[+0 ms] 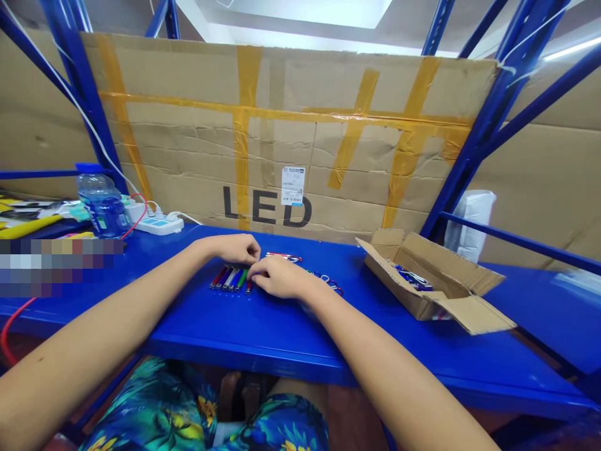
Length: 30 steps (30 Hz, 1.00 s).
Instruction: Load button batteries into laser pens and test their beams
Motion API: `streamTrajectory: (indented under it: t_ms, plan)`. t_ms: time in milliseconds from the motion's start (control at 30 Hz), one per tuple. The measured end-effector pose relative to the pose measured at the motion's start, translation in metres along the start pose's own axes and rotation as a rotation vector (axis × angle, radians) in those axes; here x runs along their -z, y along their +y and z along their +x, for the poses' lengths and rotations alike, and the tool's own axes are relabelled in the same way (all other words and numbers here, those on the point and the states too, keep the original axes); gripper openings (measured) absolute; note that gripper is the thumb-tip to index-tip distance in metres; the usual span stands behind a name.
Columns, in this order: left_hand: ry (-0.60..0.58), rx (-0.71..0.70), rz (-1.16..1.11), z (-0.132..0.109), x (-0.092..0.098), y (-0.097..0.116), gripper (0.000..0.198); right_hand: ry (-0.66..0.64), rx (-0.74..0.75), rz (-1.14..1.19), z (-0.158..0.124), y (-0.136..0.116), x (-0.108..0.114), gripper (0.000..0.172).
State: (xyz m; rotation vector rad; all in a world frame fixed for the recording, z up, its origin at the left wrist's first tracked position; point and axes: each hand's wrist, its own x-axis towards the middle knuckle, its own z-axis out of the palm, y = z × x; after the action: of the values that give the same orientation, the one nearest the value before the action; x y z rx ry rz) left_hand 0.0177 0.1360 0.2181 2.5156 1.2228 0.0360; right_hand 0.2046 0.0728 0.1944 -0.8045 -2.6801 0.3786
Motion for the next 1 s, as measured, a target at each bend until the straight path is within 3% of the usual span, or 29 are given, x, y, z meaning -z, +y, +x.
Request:
streamTrajectory:
  t_ms: [267,467,633,800,900,1000]
  plan:
    - [0.015,-0.002,-0.009,0.001,-0.002,-0.001,0.018,-0.129,-0.079,-0.073,-0.005,-0.009,0.004,0.014]
    - [0.264,-0.108,-0.005,0.001,-0.001,0.006,0.018,-0.235,-0.280,-0.079,-0.011,-0.020,0.011,0.008]
    - [0.305,-0.174,0.050,0.007,-0.010,0.007,0.019,-0.285,-0.412,0.116,-0.024,-0.008,0.026,0.021]
    - [0.235,-0.095,0.087,0.007,-0.013,0.007,0.018,-0.010,-0.410,0.324,-0.035,0.022,0.046,0.029]
    - [0.170,-0.058,0.080,0.003,-0.010,0.008,0.017,0.141,-0.429,0.294,-0.035,0.037,0.052,0.025]
    - [0.079,-0.047,0.033,0.000,-0.007,0.011,0.018,0.197,-0.437,0.255,-0.034,0.044,0.052,0.023]
